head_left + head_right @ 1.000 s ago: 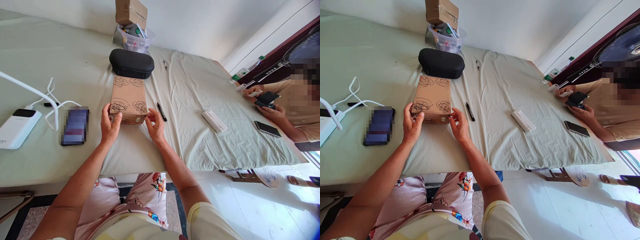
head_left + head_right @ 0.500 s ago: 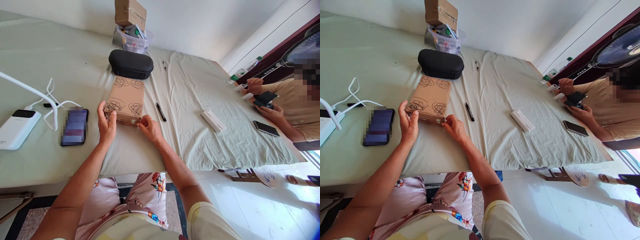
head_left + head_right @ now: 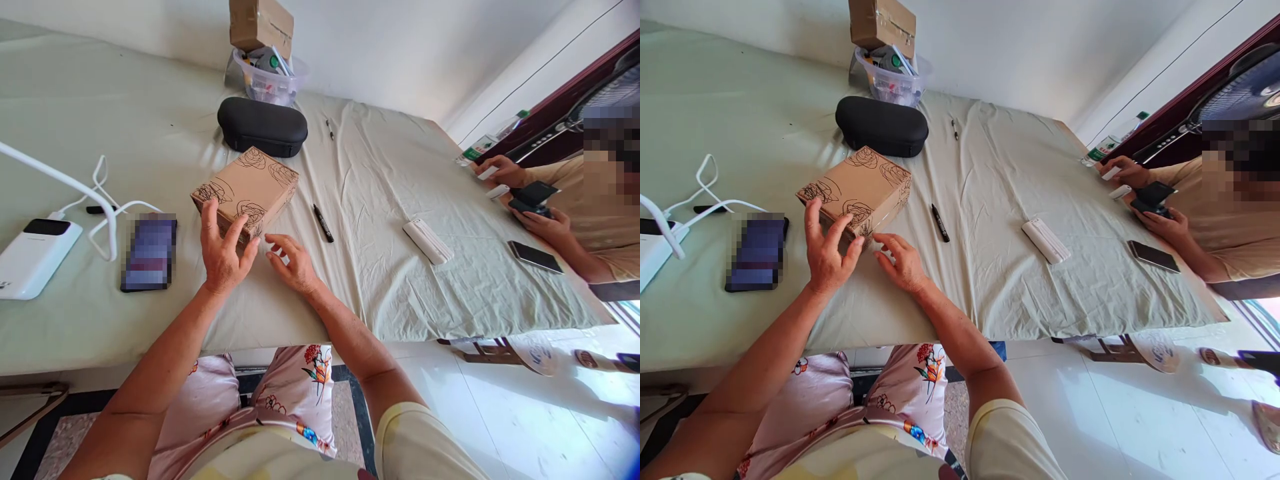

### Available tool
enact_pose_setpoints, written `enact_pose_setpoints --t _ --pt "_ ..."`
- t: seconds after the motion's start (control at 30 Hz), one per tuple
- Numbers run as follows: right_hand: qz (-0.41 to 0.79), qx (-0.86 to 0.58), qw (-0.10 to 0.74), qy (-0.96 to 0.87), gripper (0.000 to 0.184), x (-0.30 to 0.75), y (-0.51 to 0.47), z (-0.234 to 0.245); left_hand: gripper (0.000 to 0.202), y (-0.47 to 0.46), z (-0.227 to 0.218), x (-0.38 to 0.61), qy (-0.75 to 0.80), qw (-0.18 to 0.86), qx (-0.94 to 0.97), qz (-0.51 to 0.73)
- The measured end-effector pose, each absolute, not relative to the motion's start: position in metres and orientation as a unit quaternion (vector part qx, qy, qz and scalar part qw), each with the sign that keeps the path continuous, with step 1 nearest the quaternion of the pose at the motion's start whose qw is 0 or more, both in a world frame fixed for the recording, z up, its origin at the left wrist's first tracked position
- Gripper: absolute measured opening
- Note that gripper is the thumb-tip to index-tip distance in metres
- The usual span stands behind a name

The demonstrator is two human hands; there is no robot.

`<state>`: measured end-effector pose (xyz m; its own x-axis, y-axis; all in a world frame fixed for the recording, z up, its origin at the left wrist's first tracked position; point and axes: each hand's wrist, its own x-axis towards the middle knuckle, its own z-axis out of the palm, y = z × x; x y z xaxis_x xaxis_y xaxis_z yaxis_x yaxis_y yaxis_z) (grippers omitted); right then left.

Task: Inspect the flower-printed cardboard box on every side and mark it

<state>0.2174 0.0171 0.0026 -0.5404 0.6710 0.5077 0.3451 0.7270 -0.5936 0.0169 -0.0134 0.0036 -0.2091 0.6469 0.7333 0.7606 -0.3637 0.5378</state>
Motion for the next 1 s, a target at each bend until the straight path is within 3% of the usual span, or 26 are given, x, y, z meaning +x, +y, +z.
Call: enact_pose_setpoints --t 0.17,0.33,0.63,1.0 --pt "0.091 -0.253 0.453 -0.85 0.06 0.217 0.013 0.016 0.04 -0.012 0.005 0.017 -0.557 0.073 -0.631 -0.535" --pt "0.028 -0.202 0.393 -0.897 0.069 0.211 0.01 0.02 0.032 -0.014 0.01 0.017 -0.527 0.061 -0.659 -0.533" --pt "-0.007 -0.344 0.282 -0.896 0.06 0.219 0.012 0.023 0.023 -0.017 0.015 0.015 -0.473 0.069 -0.697 -0.535" --pt "-0.037 -0.512 0.38 -0.769 0.06 0.24 0.04 0.006 0.022 -0.016 0.017 0.004 -0.595 0.054 -0.572 -0.561"
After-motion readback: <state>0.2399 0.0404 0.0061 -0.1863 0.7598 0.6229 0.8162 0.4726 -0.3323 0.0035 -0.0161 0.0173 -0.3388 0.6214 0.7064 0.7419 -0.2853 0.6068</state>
